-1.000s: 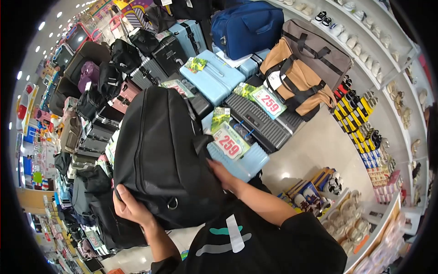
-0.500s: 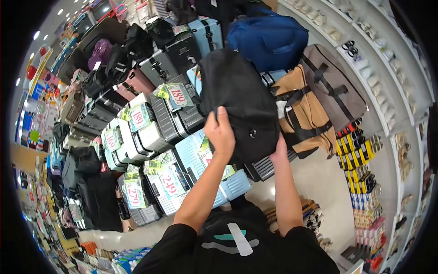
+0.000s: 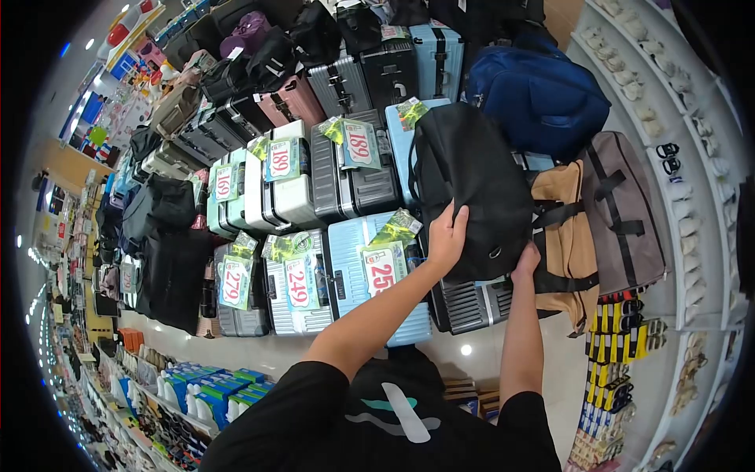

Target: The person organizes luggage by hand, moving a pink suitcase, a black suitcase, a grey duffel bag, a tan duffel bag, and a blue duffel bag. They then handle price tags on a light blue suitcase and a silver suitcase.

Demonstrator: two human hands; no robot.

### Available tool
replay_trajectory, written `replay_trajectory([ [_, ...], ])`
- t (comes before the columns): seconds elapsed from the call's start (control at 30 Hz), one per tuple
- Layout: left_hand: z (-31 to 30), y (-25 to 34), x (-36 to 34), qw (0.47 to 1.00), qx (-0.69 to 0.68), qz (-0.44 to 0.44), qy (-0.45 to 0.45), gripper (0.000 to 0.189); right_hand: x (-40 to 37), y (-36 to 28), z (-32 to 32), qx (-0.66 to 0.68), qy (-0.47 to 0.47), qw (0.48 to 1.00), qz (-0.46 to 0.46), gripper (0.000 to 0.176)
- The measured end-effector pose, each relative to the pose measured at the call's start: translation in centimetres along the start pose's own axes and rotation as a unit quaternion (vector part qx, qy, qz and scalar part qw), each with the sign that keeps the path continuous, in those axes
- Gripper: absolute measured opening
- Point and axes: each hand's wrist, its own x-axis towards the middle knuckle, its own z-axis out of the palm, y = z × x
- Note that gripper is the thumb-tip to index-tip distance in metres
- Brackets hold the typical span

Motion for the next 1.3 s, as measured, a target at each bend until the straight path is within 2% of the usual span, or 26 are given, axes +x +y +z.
replay_trajectory([
  [0.03,0.1,-1.3,-0.5,1.000,0.011,0.018,-0.014,0.041,0.7,0.8,-0.5,-0.004,-0.004,1.000,0.000,0.039],
  [0.1,-0.1,-2.1,-2.2,0.997,0.056,0.039,-0.021,0.039,1.4,3.0,-1.2,-0.164,0.014,0.978,-0.130,0.036],
  [0.17,-0.6,-3.1,-3.5,0.990,0.112,0.079,-0.038,0.032,2.1,5.5,-2.3,-0.178,0.027,0.961,-0.210,0.033],
  [0.2,-1.2,-3.1,-4.0,0.987,0.130,0.043,-0.084,0.032,2.5,6.8,-2.8,-0.172,0.021,0.953,-0.249,0.031],
  [0.27,-1.6,-4.3,-4.9,0.981,0.151,0.005,-0.122,0.047,-5.5,2.0,-1.4,-0.226,0.032,0.937,-0.265,0.032],
  [0.3,-1.8,-4.1,-5.2,0.980,0.161,-0.003,-0.114,0.052,-7.4,2.5,-1.7,-0.201,0.020,0.943,-0.264,0.033],
  [0.33,-2.0,-4.4,-5.3,0.979,0.160,-0.019,-0.124,0.057,-9.8,3.0,-1.8,-0.198,-0.001,0.930,-0.311,0.034],
  [0.37,-2.4,-4.3,-5.2,0.977,0.152,-0.044,-0.142,0.059,-12.1,3.5,-2.2,-0.203,-0.036,0.953,-0.223,0.039],
  [0.4,-2.7,-4.1,-5.1,0.975,0.142,-0.068,-0.159,0.061,-13.7,5.6,-2.5,-0.195,-0.061,0.953,-0.222,0.047],
  [0.43,-3.0,-4.8,-5.2,0.974,0.143,-0.044,-0.168,0.064,-15.0,7.7,-2.5,-0.186,-0.087,0.953,-0.222,0.058],
  [0.47,-3.4,-5.3,-5.4,0.975,0.133,-0.038,-0.175,0.066,-16.6,9.0,-2.2,-0.189,-0.100,0.951,-0.222,0.058],
  [0.53,-5.2,-5.0,-6.3,0.972,0.118,-0.030,-0.199,0.061,-19.5,11.0,-0.9,-0.239,-0.149,0.948,-0.150,0.079],
  [0.57,-6.2,-5.6,-7.0,0.965,0.145,-0.009,-0.217,0.053,-21.2,9.3,0.5,-0.251,-0.153,0.948,-0.122,0.093],
  [0.6,-7.3,-6.0,-8.2,0.969,0.136,-0.031,-0.206,0.043,-20.9,9.9,1.4,-0.254,-0.167,0.945,-0.120,0.093],
  [0.67,-10.5,-4.9,-10.6,0.970,0.099,-0.107,-0.193,0.038,-19.8,10.3,3.0,-0.238,-0.080,0.944,-0.216,0.099],
  [0.7,-12.1,-6.0,-12.2,0.967,0.115,-0.124,-0.191,0.035,-19.2,9.5,3.4,-0.212,-0.092,0.948,-0.221,0.105],
  [0.73,-13.8,-7.8,-14.0,0.963,0.128,-0.140,-0.191,0.033,-18.6,9.3,4.7,-0.116,-0.089,0.955,-0.260,0.105],
  [0.83,-20.8,-12.8,-19.6,0.938,0.154,-0.244,-0.191,0.029,-17.0,7.7,6.2,-0.206,-0.050,0.936,-0.280,0.105],
  [0.9,-26.2,-13.7,-22.8,0.918,0.203,-0.284,-0.187,0.027,-14.5,9.1,6.6,-0.339,0.030,0.875,-0.345,0.101],
  [0.97,-31.6,-17.0,-25.9,0.906,0.233,-0.300,-0.185,0.026,-13.0,9.4,6.6,-0.326,0.016,0.875,-0.358,0.098],
  [1.0,-33.9,-17.4,-26.9,0.904,0.248,-0.314,-0.150,0.023,-12.5,9.6,6.8,-0.311,0.001,0.877,-0.367,0.095],
  [1.07,-38.6,-18.5,-28.7,0.895,0.279,-0.335,-0.091,0.021,-11.9,9.6,6.6,-0.271,-0.014,0.898,-0.346,0.091],
  [1.13,-43.1,-21.0,-30.8,0.895,0.281,-0.345,-0.036,0.020,-14.0,8.9,6.6,-0.316,0.020,0.914,-0.252,0.085],
  [1.17,-45.1,-22.0,-31.3,0.892,0.286,-0.350,0.014,0.019,-13.3,9.9,5.7,-0.343,0.029,0.906,-0.246,0.079],
  [1.2,-47.1,-22.3,-31.3,0.894,0.280,-0.350,0.018,0.019,-12.4,11.5,4.7,-0.369,0.038,0.897,-0.240,0.072],
  [1.3,-53.6,-24.3,-32.1,0.876,0.249,-0.393,0.125,0.018,-17.4,15.2,3.6,-0.366,-0.017,0.906,-0.213,0.053],
])
